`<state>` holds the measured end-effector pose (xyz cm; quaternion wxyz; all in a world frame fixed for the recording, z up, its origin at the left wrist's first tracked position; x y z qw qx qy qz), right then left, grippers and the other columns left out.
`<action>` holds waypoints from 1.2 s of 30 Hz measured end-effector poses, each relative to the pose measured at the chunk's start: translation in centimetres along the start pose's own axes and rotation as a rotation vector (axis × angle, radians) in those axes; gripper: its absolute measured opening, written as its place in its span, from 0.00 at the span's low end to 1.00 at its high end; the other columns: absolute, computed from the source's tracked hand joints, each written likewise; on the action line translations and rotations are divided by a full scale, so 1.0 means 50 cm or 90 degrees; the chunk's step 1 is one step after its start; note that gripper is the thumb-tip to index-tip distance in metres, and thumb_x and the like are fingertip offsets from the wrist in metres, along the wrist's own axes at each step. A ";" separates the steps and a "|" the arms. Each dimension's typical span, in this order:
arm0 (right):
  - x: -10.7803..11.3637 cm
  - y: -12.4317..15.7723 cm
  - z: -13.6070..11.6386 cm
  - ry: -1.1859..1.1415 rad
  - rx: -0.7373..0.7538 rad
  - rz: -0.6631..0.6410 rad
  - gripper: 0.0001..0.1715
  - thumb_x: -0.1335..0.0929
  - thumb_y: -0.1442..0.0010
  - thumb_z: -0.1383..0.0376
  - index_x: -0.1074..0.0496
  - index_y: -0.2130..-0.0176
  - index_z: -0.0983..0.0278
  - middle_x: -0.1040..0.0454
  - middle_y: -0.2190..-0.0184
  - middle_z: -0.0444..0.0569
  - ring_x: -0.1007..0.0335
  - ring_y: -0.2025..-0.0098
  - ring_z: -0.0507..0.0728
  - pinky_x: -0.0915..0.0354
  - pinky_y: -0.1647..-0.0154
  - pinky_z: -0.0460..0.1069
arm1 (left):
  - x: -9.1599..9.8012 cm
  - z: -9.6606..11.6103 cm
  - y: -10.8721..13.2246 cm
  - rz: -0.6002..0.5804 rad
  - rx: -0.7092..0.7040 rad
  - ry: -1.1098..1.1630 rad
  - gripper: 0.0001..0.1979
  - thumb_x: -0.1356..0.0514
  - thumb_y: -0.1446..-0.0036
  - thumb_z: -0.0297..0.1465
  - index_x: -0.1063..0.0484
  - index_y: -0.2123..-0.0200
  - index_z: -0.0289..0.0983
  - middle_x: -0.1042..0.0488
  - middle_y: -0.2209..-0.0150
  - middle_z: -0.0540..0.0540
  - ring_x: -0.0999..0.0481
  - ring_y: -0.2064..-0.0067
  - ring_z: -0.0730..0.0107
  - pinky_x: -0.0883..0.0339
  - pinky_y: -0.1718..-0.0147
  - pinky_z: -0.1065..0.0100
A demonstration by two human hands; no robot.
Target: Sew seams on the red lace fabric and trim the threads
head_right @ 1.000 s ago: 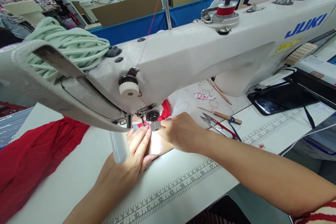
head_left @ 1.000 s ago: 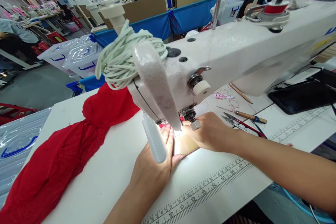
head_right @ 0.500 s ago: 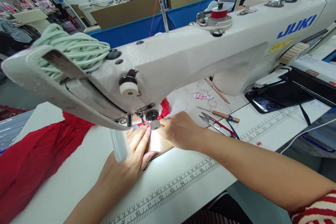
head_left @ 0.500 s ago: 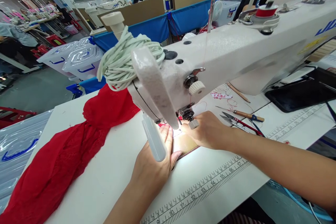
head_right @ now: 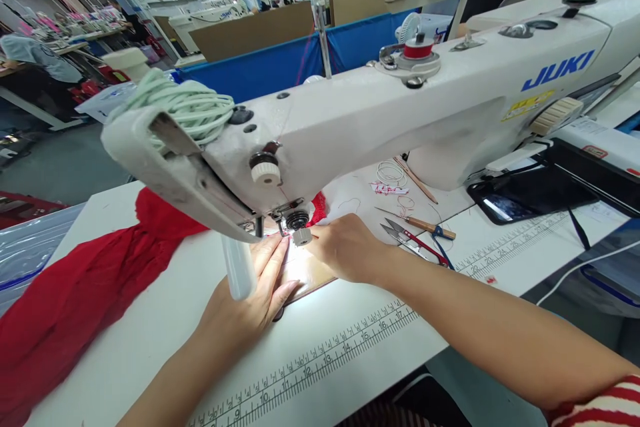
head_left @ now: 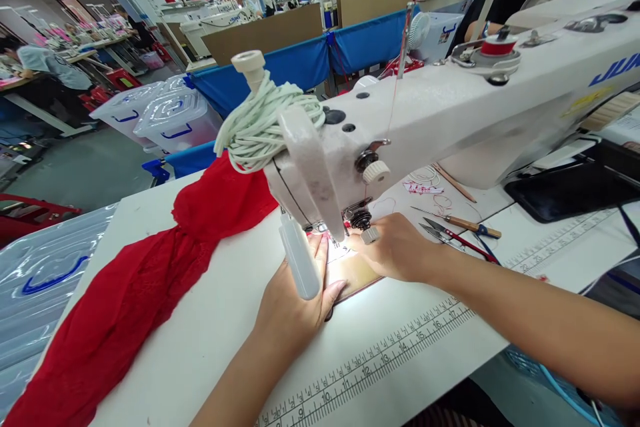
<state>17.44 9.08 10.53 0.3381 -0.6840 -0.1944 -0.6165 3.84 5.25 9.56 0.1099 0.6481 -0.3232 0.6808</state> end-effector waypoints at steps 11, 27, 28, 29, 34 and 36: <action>0.016 -0.003 0.006 -0.036 -0.036 0.009 0.13 0.40 0.47 0.74 0.29 0.72 0.64 0.29 0.79 0.45 0.43 0.78 0.51 0.63 0.79 0.48 | 0.012 -0.002 0.002 -0.003 -0.010 0.018 0.30 0.52 0.37 0.43 0.41 0.41 0.26 0.36 0.41 0.32 0.37 0.40 0.50 0.33 0.47 0.53; 0.004 0.000 0.028 -0.120 -0.149 -0.048 0.15 0.40 0.40 0.71 0.25 0.65 0.63 0.23 0.63 0.48 0.30 0.67 0.53 0.47 0.70 0.46 | 0.114 0.191 0.126 -0.056 -0.022 -0.140 0.17 0.46 0.40 0.33 0.29 0.55 0.26 0.24 0.64 0.35 0.25 0.66 0.58 0.28 0.68 0.61; 0.004 0.000 0.028 -0.124 -0.154 -0.053 0.15 0.40 0.40 0.71 0.25 0.65 0.63 0.23 0.62 0.48 0.30 0.65 0.53 0.47 0.69 0.46 | 0.123 0.181 0.126 -0.042 -0.023 -0.098 0.13 0.48 0.39 0.30 0.28 0.57 0.29 0.25 0.69 0.40 0.27 0.71 0.63 0.29 0.73 0.64; 0.005 0.000 0.028 -0.128 -0.159 -0.058 0.15 0.40 0.40 0.71 0.25 0.64 0.63 0.23 0.60 0.48 0.30 0.64 0.54 0.46 0.68 0.46 | 0.133 0.161 0.122 -0.013 -0.011 -0.075 0.12 0.49 0.39 0.28 0.27 0.60 0.31 0.26 0.71 0.42 0.27 0.72 0.64 0.30 0.74 0.64; 0.030 -0.006 0.030 -0.141 -0.193 -0.099 0.15 0.39 0.42 0.72 0.25 0.65 0.65 0.23 0.64 0.51 0.30 0.65 0.56 0.46 0.69 0.47 | 0.126 0.000 0.084 -0.054 0.187 -0.040 0.12 0.51 0.37 0.28 0.32 0.55 0.32 0.28 0.54 0.36 0.27 0.54 0.57 0.30 0.63 0.62; 0.045 -0.006 0.030 -0.161 -0.187 -0.130 0.14 0.39 0.44 0.73 0.25 0.67 0.64 0.23 0.66 0.51 0.30 0.67 0.56 0.47 0.70 0.47 | 0.106 -0.037 0.092 -0.219 0.291 -0.049 0.13 0.52 0.37 0.32 0.34 0.54 0.33 0.28 0.55 0.36 0.24 0.61 0.56 0.32 0.70 0.62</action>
Point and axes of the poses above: each hand's wrist, its own y-axis away from the middle knuckle, its own x-axis out of the back of the hand, z = x × y, the point moved 6 cm from there along -y, towards the middle knuckle
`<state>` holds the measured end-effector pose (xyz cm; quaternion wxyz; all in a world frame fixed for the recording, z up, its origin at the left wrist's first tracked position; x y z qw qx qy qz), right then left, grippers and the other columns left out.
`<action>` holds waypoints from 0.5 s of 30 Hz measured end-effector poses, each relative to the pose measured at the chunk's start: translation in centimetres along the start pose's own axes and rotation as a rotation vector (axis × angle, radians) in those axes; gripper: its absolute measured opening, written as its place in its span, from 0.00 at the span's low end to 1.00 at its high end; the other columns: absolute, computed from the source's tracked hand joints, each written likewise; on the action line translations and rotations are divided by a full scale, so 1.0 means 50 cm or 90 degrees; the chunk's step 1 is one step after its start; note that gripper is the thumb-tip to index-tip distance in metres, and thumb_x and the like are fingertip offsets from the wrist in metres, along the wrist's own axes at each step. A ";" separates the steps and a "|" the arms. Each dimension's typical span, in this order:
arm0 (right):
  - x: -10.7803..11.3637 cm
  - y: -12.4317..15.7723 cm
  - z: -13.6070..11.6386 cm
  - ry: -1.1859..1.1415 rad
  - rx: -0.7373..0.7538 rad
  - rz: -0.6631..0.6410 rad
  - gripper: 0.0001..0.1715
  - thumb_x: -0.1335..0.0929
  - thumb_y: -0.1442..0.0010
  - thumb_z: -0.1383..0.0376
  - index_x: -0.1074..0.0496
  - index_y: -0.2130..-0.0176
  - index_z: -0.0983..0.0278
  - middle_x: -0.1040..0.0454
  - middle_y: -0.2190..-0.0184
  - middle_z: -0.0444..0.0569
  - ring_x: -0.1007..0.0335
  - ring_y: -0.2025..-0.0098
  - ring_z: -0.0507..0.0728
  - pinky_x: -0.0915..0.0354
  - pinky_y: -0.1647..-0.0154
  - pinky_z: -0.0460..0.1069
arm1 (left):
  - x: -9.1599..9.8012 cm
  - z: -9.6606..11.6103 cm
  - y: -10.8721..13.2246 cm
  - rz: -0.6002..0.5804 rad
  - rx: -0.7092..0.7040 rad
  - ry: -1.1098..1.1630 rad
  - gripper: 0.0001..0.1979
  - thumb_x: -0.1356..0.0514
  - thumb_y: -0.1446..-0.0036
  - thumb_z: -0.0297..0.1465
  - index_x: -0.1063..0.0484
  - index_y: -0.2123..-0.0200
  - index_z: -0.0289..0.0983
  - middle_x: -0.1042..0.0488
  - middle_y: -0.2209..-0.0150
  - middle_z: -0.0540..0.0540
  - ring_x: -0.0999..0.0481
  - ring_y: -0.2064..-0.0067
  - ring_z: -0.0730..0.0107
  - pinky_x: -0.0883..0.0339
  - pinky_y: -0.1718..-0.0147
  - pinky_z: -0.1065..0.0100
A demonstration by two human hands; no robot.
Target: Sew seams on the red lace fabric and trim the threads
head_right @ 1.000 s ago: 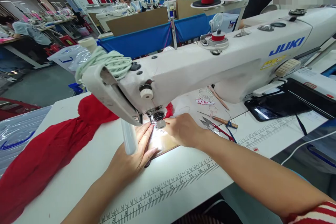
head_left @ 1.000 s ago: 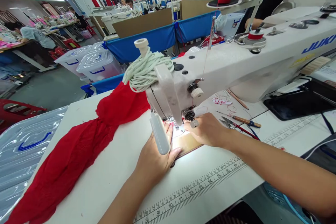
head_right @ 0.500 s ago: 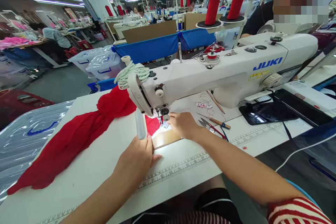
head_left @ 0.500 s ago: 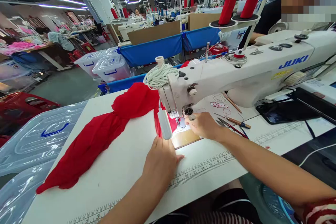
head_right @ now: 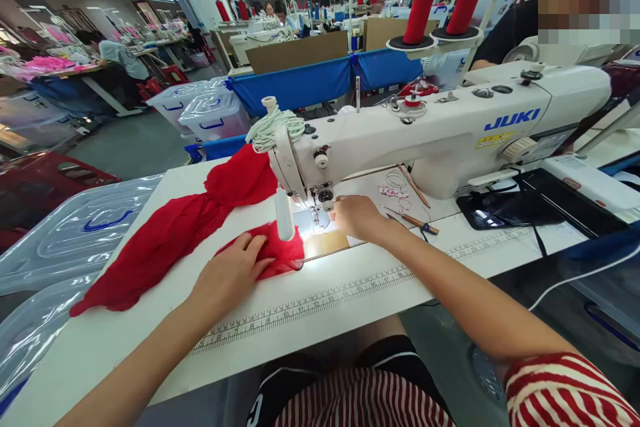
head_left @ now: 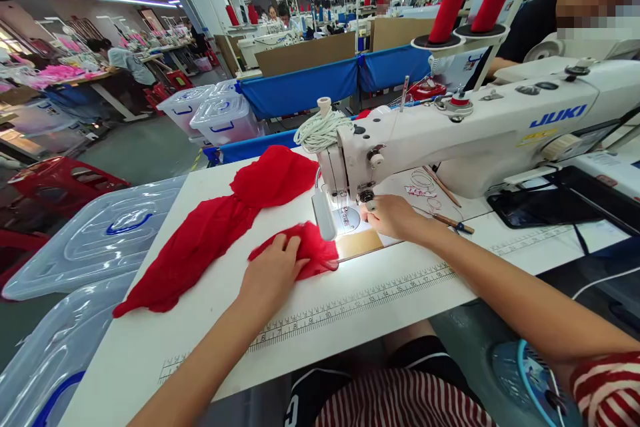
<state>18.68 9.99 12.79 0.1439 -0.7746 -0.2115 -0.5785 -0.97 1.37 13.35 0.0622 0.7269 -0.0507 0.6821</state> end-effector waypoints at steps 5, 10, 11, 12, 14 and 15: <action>0.018 0.029 -0.019 -0.059 0.048 -0.103 0.14 0.38 0.47 0.73 0.25 0.68 0.62 0.23 0.71 0.46 0.32 0.71 0.53 0.46 0.73 0.45 | 0.018 -0.010 0.022 -0.088 0.114 0.021 0.22 0.54 0.38 0.45 0.38 0.52 0.33 0.26 0.60 0.37 0.24 0.65 0.51 0.36 0.73 0.61; -0.027 0.056 -0.062 -0.344 0.058 -0.187 0.12 0.37 0.49 0.71 0.26 0.67 0.64 0.25 0.74 0.44 0.31 0.73 0.52 0.42 0.74 0.44 | 0.036 -0.012 -0.022 0.034 0.061 0.120 0.23 0.42 0.47 0.41 0.36 0.52 0.34 0.30 0.51 0.34 0.32 0.50 0.45 0.39 0.58 0.55; -0.040 0.059 -0.071 -0.413 0.048 -0.190 0.11 0.37 0.50 0.70 0.26 0.67 0.64 0.25 0.74 0.44 0.30 0.73 0.52 0.41 0.74 0.44 | 0.025 -0.011 -0.033 -0.009 0.049 0.185 0.21 0.41 0.49 0.40 0.34 0.55 0.35 0.28 0.55 0.36 0.31 0.53 0.46 0.39 0.59 0.56; -0.053 0.061 -0.078 -0.477 0.022 -0.188 0.11 0.36 0.49 0.69 0.26 0.66 0.65 0.25 0.72 0.45 0.30 0.74 0.52 0.40 0.74 0.44 | 0.014 -0.009 -0.042 -0.053 0.037 0.244 0.17 0.41 0.50 0.40 0.32 0.60 0.36 0.26 0.60 0.39 0.29 0.57 0.50 0.39 0.61 0.59; -0.072 0.064 -0.085 -0.602 -0.056 -0.163 0.17 0.33 0.50 0.66 0.28 0.58 0.66 0.24 0.62 0.49 0.29 0.75 0.51 0.39 0.76 0.45 | 0.004 -0.001 -0.052 -0.110 0.012 0.333 0.11 0.44 0.48 0.40 0.32 0.69 0.38 0.27 0.70 0.47 0.29 0.66 0.60 0.40 0.68 0.65; -0.078 0.066 -0.088 -0.659 -0.092 -0.154 0.22 0.31 0.50 0.64 0.30 0.54 0.66 0.25 0.56 0.52 0.30 0.76 0.50 0.39 0.77 0.45 | 0.004 0.004 -0.053 -0.122 -0.001 0.385 0.11 0.46 0.46 0.41 0.33 0.72 0.39 0.29 0.73 0.49 0.30 0.69 0.64 0.41 0.71 0.67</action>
Point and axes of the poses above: each hand's wrist, its own y-axis away from the middle knuckle, its own x-axis out of the back of the hand, z = x × y, the point moved 6 cm from there along -y, towards the middle knuckle
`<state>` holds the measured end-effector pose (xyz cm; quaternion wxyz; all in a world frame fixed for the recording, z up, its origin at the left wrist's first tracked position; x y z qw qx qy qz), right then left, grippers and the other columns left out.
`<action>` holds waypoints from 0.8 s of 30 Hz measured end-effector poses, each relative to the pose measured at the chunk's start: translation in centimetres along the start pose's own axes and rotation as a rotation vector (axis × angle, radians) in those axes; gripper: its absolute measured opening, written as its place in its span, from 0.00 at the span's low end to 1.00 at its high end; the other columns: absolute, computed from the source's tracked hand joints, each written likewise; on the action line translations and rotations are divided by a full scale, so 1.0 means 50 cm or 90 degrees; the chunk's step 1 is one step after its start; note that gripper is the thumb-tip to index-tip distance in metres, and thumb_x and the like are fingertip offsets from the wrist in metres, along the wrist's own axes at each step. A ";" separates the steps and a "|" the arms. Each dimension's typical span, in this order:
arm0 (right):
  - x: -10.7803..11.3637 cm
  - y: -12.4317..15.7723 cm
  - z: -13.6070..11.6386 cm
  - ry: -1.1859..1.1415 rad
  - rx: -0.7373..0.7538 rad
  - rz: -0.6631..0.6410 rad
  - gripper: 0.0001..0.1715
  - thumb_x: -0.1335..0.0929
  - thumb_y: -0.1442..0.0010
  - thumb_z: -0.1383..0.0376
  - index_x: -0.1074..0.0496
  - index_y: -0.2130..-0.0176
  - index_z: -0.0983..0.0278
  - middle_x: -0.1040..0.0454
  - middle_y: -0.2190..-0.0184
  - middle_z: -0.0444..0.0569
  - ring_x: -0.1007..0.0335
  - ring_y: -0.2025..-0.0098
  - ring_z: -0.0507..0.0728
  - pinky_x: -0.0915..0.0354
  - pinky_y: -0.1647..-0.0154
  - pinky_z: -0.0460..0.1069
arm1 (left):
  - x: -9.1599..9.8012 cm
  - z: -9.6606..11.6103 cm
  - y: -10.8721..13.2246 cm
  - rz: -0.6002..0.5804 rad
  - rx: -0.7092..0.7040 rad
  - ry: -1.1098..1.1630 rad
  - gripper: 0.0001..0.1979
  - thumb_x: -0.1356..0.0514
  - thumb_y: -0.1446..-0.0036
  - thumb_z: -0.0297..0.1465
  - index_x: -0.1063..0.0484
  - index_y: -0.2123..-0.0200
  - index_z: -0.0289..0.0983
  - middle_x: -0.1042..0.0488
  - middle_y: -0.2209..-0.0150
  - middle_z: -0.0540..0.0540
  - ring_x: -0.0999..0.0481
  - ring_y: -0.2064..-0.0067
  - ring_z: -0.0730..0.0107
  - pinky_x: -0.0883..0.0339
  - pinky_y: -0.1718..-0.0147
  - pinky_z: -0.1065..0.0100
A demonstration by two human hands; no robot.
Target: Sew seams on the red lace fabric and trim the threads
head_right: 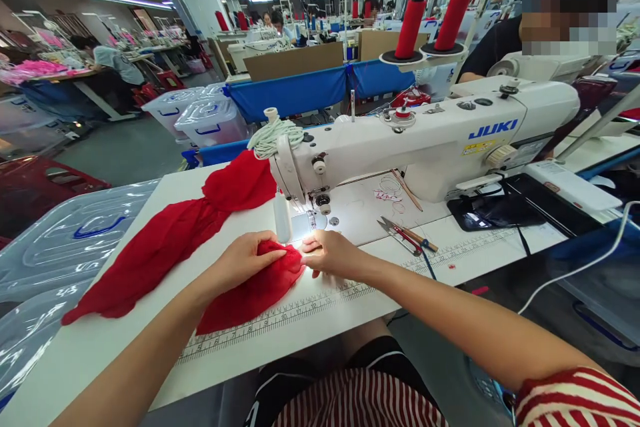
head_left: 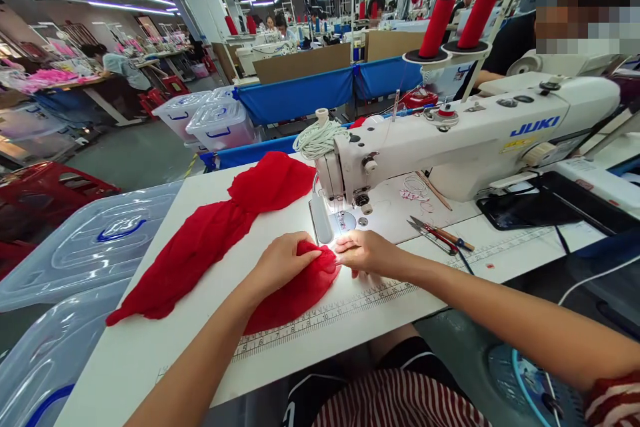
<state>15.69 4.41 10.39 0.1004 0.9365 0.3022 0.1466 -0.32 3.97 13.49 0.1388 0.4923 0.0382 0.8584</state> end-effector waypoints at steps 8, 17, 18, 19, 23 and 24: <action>-0.012 0.012 -0.016 -0.129 0.081 0.041 0.09 0.32 0.48 0.62 0.30 0.73 0.66 0.30 0.79 0.42 0.44 0.82 0.46 0.46 0.81 0.43 | -0.008 0.032 0.009 -0.089 -0.011 0.335 0.17 0.36 0.56 0.41 0.40 0.72 0.38 0.38 0.76 0.56 0.39 0.74 0.74 0.49 0.77 0.73; 0.084 0.075 -0.031 0.204 0.186 0.245 0.10 0.37 0.40 0.64 0.29 0.69 0.63 0.27 0.74 0.43 0.36 0.75 0.49 0.42 0.73 0.44 | -0.062 0.036 -0.019 -0.165 0.033 0.418 0.22 0.35 0.58 0.45 0.42 0.82 0.37 0.47 0.83 0.57 0.48 0.80 0.79 0.58 0.80 0.71; 0.116 0.096 -0.030 0.284 0.194 0.297 0.09 0.37 0.40 0.64 0.28 0.67 0.63 0.26 0.70 0.44 0.33 0.72 0.50 0.42 0.72 0.45 | -0.063 0.032 -0.021 -0.154 0.040 0.447 0.21 0.35 0.57 0.45 0.41 0.81 0.37 0.45 0.83 0.56 0.47 0.80 0.79 0.56 0.80 0.71; 0.150 0.119 -0.025 0.369 0.189 0.363 0.10 0.38 0.40 0.65 0.28 0.66 0.62 0.25 0.68 0.46 0.32 0.68 0.52 0.41 0.70 0.45 | -0.064 0.027 -0.023 -0.140 0.052 0.469 0.20 0.35 0.57 0.45 0.40 0.80 0.37 0.44 0.83 0.56 0.46 0.80 0.79 0.56 0.80 0.72; 0.241 0.193 0.019 0.659 0.079 0.524 0.13 0.39 0.38 0.62 0.28 0.67 0.62 0.25 0.67 0.48 0.32 0.72 0.53 0.44 0.73 0.47 | -0.065 0.013 -0.029 -0.111 0.072 0.555 0.19 0.33 0.58 0.42 0.38 0.77 0.36 0.39 0.81 0.56 0.42 0.79 0.79 0.52 0.80 0.74; 0.242 0.198 0.032 0.704 0.069 0.501 0.14 0.40 0.38 0.60 0.28 0.67 0.62 0.25 0.67 0.48 0.31 0.71 0.54 0.44 0.74 0.47 | -0.066 0.011 -0.030 -0.109 0.074 0.571 0.19 0.33 0.58 0.42 0.38 0.77 0.36 0.38 0.81 0.56 0.41 0.79 0.78 0.51 0.80 0.74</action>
Point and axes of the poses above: each hand's wrist, its own y-axis away from the middle knuckle, its own x-axis out of the back of the hand, z = x × y, the point moved 6 cm from there along -y, towards the middle knuckle
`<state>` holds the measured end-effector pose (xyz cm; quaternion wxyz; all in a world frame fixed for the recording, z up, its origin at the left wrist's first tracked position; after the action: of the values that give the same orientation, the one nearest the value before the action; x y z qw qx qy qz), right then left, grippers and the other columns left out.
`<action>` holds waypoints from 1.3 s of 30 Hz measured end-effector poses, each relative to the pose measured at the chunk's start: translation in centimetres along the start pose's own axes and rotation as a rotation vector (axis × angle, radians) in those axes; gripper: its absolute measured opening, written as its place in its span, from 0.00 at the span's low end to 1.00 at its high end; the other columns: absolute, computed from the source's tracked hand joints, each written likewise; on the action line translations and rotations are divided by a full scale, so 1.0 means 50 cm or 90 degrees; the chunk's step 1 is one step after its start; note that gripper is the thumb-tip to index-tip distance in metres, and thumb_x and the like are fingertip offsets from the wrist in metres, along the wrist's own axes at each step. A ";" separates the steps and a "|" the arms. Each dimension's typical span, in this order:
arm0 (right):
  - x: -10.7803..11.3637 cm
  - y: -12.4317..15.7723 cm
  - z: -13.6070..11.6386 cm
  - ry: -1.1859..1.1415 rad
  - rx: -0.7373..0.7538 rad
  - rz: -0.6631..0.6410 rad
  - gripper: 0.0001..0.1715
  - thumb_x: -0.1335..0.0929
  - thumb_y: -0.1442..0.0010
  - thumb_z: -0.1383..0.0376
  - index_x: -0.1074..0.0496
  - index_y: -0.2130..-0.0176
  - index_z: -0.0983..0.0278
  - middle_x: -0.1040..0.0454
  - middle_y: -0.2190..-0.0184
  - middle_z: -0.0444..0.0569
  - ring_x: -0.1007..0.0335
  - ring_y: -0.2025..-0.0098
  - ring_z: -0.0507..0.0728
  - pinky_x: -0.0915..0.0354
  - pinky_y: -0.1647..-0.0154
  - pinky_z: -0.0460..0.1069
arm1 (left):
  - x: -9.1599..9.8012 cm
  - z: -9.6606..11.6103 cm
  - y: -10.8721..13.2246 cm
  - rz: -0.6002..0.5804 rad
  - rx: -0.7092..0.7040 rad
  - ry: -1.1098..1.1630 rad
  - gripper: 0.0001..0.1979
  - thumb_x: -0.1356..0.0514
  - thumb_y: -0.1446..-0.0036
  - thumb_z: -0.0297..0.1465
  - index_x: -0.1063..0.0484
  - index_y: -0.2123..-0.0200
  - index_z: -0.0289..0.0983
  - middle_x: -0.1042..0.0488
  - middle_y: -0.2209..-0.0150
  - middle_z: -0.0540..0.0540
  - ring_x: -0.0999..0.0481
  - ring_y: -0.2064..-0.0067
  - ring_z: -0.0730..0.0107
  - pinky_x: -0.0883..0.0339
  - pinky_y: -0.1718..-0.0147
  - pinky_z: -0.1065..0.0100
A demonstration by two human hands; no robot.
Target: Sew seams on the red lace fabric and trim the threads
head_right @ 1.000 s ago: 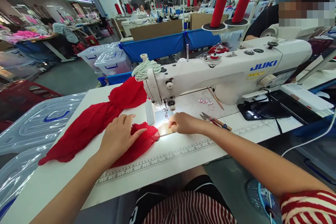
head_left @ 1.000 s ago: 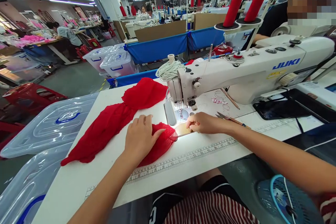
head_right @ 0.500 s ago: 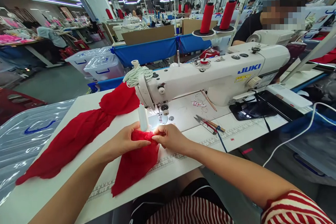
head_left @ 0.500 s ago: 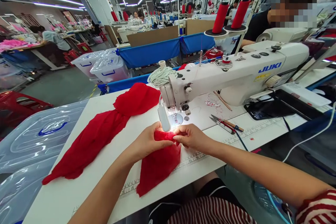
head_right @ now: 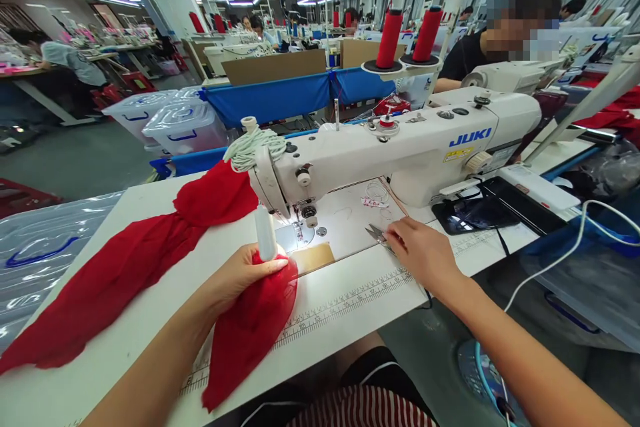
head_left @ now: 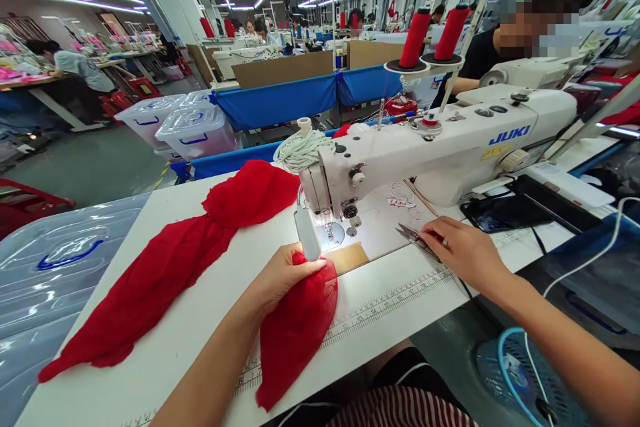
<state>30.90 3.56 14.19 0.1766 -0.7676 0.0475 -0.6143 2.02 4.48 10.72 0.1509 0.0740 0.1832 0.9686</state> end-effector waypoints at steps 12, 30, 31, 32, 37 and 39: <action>-0.034 0.021 -0.018 -0.055 0.099 0.032 0.11 0.41 0.38 0.66 0.30 0.63 0.63 0.26 0.66 0.50 0.31 0.67 0.56 0.41 0.70 0.49 | 0.003 -0.020 -0.004 -0.008 0.050 0.032 0.17 0.31 0.59 0.39 0.34 0.79 0.34 0.36 0.83 0.55 0.39 0.80 0.79 0.51 0.80 0.75; -0.088 0.009 -0.224 -0.398 0.096 -0.214 0.23 0.44 0.34 0.53 0.28 0.64 0.62 0.31 0.73 0.44 0.37 0.70 0.52 0.46 0.71 0.45 | -0.012 -0.027 0.001 -0.066 0.065 0.084 0.20 0.31 0.60 0.41 0.34 0.83 0.33 0.39 0.85 0.54 0.43 0.81 0.80 0.52 0.82 0.75; -0.089 0.007 -0.226 -0.401 0.095 -0.216 0.23 0.44 0.33 0.53 0.28 0.65 0.62 0.32 0.74 0.44 0.37 0.71 0.52 0.46 0.71 0.45 | -0.013 -0.026 0.002 -0.070 0.063 0.085 0.19 0.31 0.59 0.41 0.34 0.83 0.33 0.39 0.85 0.54 0.43 0.81 0.81 0.53 0.82 0.75; -0.089 0.006 -0.228 -0.404 0.093 -0.216 0.23 0.43 0.34 0.53 0.27 0.64 0.62 0.31 0.74 0.44 0.37 0.71 0.52 0.46 0.71 0.45 | -0.013 -0.025 0.003 -0.073 0.061 0.085 0.20 0.31 0.59 0.40 0.35 0.84 0.33 0.40 0.85 0.54 0.44 0.81 0.81 0.53 0.82 0.75; -0.092 0.003 -0.237 -0.457 0.074 -0.211 0.20 0.42 0.34 0.54 0.26 0.61 0.60 0.26 0.69 0.45 0.32 0.66 0.53 0.43 0.68 0.46 | -0.014 -0.024 0.005 -0.077 0.058 0.073 0.22 0.32 0.59 0.41 0.37 0.85 0.34 0.41 0.85 0.54 0.44 0.81 0.81 0.54 0.83 0.76; -0.092 0.001 -0.236 -0.472 0.064 -0.199 0.20 0.42 0.34 0.55 0.25 0.64 0.60 0.27 0.71 0.44 0.33 0.67 0.53 0.43 0.69 0.46 | -0.013 -0.025 0.004 -0.076 0.062 0.078 0.22 0.32 0.59 0.42 0.38 0.85 0.34 0.42 0.85 0.54 0.45 0.81 0.81 0.54 0.83 0.75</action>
<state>18.49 2.34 12.04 0.1238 -0.9255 -0.1666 -0.3169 2.35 3.67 9.57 0.1932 0.0109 0.2433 0.9505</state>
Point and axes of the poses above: each hand's wrist, its own y-axis away from the middle knuckle, its own x-axis out of the back of the hand, z = x × y, the point moved 6 cm from there along -y, towards the middle knuckle
